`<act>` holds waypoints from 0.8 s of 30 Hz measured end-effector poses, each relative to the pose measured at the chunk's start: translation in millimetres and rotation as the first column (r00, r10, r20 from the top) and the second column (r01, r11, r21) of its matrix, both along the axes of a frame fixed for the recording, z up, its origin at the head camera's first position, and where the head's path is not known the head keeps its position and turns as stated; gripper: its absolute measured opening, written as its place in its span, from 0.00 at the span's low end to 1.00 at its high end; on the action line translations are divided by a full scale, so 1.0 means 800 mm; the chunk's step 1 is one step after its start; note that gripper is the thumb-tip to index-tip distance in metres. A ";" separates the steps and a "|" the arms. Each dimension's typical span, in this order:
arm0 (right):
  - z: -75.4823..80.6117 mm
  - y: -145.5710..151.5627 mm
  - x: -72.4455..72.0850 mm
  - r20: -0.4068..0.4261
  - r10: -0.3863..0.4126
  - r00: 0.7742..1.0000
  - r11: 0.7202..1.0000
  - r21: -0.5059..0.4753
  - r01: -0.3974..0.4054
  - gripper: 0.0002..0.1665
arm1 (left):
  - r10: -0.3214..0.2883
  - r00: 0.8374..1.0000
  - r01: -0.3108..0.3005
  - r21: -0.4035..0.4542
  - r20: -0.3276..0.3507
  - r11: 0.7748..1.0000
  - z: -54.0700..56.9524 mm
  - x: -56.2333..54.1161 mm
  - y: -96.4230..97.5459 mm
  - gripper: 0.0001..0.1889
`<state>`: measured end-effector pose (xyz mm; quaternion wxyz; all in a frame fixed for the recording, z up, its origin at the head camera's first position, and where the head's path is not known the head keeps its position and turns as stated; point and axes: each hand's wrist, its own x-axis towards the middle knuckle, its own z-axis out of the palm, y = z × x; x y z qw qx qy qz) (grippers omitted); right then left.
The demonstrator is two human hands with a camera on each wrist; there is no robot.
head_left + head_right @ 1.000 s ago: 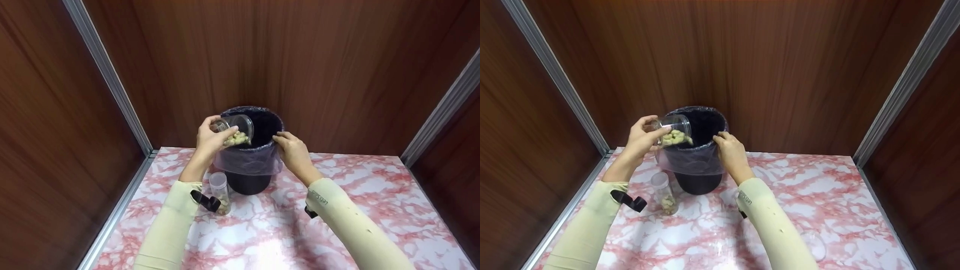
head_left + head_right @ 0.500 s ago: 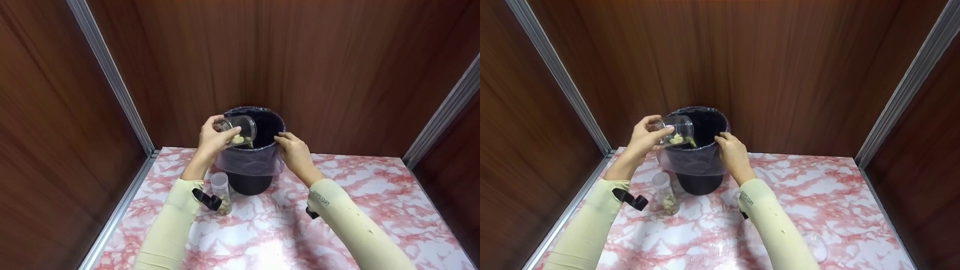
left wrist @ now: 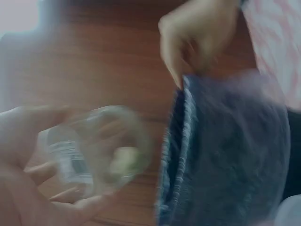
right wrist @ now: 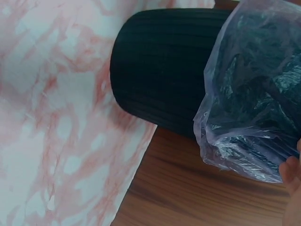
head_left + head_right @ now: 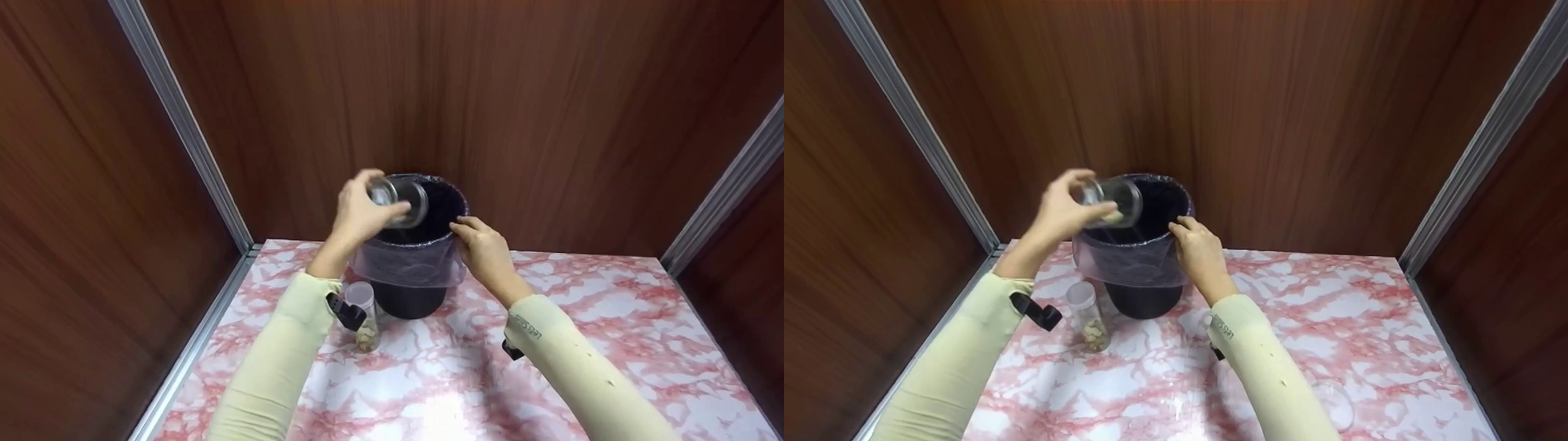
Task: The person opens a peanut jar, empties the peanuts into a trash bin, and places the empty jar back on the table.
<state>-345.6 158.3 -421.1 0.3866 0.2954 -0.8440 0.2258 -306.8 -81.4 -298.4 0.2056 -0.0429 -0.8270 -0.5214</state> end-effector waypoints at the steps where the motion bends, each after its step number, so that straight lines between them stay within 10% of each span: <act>1: 0.000 0.002 0.001 -0.007 0.003 1.000 1.000 0.002 -0.003 0.18 | 0.008 1.000 -0.008 -0.080 0.004 0.997 -0.003 -0.002 0.001 0.36; 3: 0.000 0.004 0.002 -0.011 0.009 1.000 1.000 0.003 -0.009 0.18 | -0.001 0.999 0.009 -0.198 0.044 0.980 -0.009 -0.005 0.002 0.36; 17: 0.000 0.002 0.001 0.061 -0.003 0.998 1.000 -0.013 0.004 0.19 | 0.014 0.998 -0.021 -0.121 -0.062 0.992 -0.009 0.018 -0.009 0.36; 24: 0.003 0.022 0.014 0.102 -0.032 0.994 0.997 -0.062 0.038 0.36 | 0.041 0.999 -0.044 -0.150 -0.020 0.988 -0.008 0.037 -0.019 0.41</act>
